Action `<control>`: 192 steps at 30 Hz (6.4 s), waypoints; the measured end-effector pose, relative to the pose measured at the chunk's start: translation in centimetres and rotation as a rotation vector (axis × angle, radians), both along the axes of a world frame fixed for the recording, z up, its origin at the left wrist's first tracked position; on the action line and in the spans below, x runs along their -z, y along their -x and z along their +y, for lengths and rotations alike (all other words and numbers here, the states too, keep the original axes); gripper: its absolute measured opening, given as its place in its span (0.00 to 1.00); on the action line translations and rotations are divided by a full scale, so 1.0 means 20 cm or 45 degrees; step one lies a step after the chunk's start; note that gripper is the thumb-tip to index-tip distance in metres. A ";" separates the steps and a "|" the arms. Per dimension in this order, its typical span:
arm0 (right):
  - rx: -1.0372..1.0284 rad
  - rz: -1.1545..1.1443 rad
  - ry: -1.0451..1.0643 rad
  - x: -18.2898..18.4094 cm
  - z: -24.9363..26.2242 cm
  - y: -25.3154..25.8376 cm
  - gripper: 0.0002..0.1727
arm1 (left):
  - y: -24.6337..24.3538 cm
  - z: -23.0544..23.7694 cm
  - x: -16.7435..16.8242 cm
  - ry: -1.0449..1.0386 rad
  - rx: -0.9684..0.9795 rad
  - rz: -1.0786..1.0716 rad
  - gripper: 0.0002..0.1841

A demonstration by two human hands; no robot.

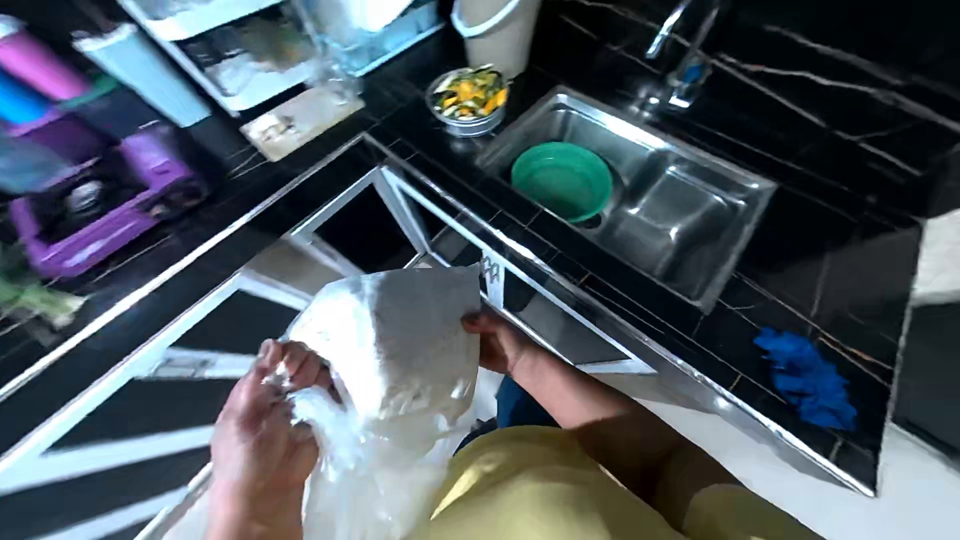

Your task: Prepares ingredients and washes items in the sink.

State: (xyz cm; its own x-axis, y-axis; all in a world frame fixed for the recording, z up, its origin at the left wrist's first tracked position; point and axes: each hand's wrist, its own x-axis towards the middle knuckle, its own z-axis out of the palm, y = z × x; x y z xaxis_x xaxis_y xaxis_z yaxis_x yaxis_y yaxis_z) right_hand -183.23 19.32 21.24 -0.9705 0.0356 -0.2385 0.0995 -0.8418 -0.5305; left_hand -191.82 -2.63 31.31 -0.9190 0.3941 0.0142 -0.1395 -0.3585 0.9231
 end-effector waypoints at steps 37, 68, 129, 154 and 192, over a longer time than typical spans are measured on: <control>1.028 -1.414 -0.085 0.95 2.08 0.54 0.27 | 1.51 2.04 0.00 0.867 0.858 -0.198 0.22; 1.264 -0.922 -3.123 0.36 2.20 0.35 0.08 | 1.60 1.82 0.02 1.169 0.868 0.260 0.17; 0.662 -0.504 -2.386 -0.24 2.24 1.38 0.16 | 1.92 1.25 0.18 1.421 1.020 0.418 0.17; 0.519 -0.434 -3.237 -0.33 2.64 2.36 0.27 | 2.85 1.34 0.55 1.176 1.329 0.256 0.19; 0.374 -0.020 -3.151 -0.37 2.03 0.85 0.23 | 1.54 2.64 0.05 1.281 1.101 -0.166 0.09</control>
